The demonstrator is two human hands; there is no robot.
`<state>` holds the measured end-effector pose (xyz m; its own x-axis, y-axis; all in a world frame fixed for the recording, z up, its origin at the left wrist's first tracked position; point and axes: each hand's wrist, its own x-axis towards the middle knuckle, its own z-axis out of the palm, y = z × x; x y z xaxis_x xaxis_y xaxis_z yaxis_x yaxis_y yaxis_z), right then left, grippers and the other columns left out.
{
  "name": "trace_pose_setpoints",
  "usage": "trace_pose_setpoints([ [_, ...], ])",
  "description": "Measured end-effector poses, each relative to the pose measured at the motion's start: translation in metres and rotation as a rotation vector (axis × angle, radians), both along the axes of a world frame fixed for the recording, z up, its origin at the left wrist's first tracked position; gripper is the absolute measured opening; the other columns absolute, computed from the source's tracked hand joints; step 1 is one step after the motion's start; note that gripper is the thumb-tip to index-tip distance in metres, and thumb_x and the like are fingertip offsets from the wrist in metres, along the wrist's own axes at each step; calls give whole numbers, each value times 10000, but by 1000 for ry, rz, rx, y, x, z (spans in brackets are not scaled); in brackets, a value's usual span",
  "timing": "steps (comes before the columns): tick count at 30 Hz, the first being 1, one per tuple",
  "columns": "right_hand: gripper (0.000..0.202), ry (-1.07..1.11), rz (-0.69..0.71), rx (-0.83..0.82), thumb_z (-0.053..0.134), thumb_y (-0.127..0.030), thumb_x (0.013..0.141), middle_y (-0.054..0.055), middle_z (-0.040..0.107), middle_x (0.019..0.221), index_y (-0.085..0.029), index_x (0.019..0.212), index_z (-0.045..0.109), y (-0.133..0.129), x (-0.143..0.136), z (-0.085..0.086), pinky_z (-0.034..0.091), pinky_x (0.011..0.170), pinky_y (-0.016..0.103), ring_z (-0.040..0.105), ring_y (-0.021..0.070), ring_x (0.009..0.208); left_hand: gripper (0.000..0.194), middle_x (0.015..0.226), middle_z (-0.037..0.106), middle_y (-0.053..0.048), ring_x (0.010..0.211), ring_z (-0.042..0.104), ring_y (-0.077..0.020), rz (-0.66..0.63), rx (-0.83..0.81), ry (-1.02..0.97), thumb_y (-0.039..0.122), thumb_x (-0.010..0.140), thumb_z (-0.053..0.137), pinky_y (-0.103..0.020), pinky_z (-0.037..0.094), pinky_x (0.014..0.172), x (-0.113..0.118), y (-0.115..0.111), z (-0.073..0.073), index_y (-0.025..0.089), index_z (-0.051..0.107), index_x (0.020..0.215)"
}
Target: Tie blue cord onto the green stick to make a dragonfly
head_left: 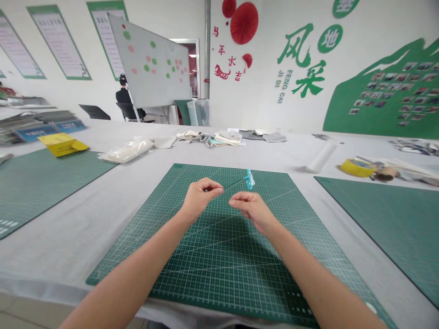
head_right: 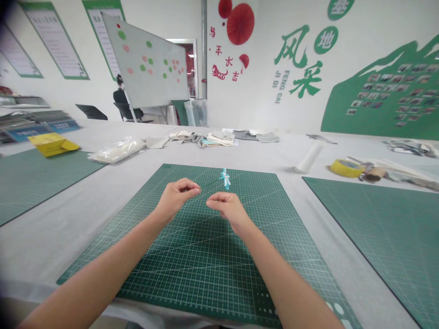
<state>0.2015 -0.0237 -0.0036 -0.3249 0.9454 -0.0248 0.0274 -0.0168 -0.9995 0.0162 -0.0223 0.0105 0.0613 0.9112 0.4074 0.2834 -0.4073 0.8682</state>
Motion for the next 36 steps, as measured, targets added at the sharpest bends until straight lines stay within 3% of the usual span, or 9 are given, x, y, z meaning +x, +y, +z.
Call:
trace_pose_setpoints([
  [7,168,-210,-25,296,648,-336,740,-47,435,522,-176,699,676,-13,-8,10,235,473,238,293,80,486,60,709,636,-4,684,573,-128,91,91,133,219,755,641,-266,443,641,1,-2,0,191,690,735],
  [15,161,-304,-35,392,615,-320,772,-51,403,498,-184,715,681,-16,-8,13,247,474,240,303,88,476,59,688,606,10,661,552,-114,133,165,242,176,761,636,-254,432,637,3,-5,0,190,671,715],
  [23,179,-406,-90,531,579,-324,815,-35,478,516,-197,766,696,-18,-6,15,285,492,242,362,98,481,99,780,635,-1,736,578,-131,153,251,427,176,806,591,-260,433,662,5,-8,-4,207,676,764],
  [30,176,-548,-167,707,544,-288,860,-24,592,576,-209,799,689,-19,0,19,337,539,244,479,109,511,155,853,649,-16,820,584,-151,106,336,647,215,865,526,-269,428,711,6,-11,-6,217,679,833],
  [36,189,-645,-192,833,495,-252,891,2,702,818,-226,849,678,-15,6,20,412,684,261,622,152,742,210,851,647,-27,832,577,-160,9,409,791,227,895,477,-273,422,721,6,-11,-8,219,677,831],
])
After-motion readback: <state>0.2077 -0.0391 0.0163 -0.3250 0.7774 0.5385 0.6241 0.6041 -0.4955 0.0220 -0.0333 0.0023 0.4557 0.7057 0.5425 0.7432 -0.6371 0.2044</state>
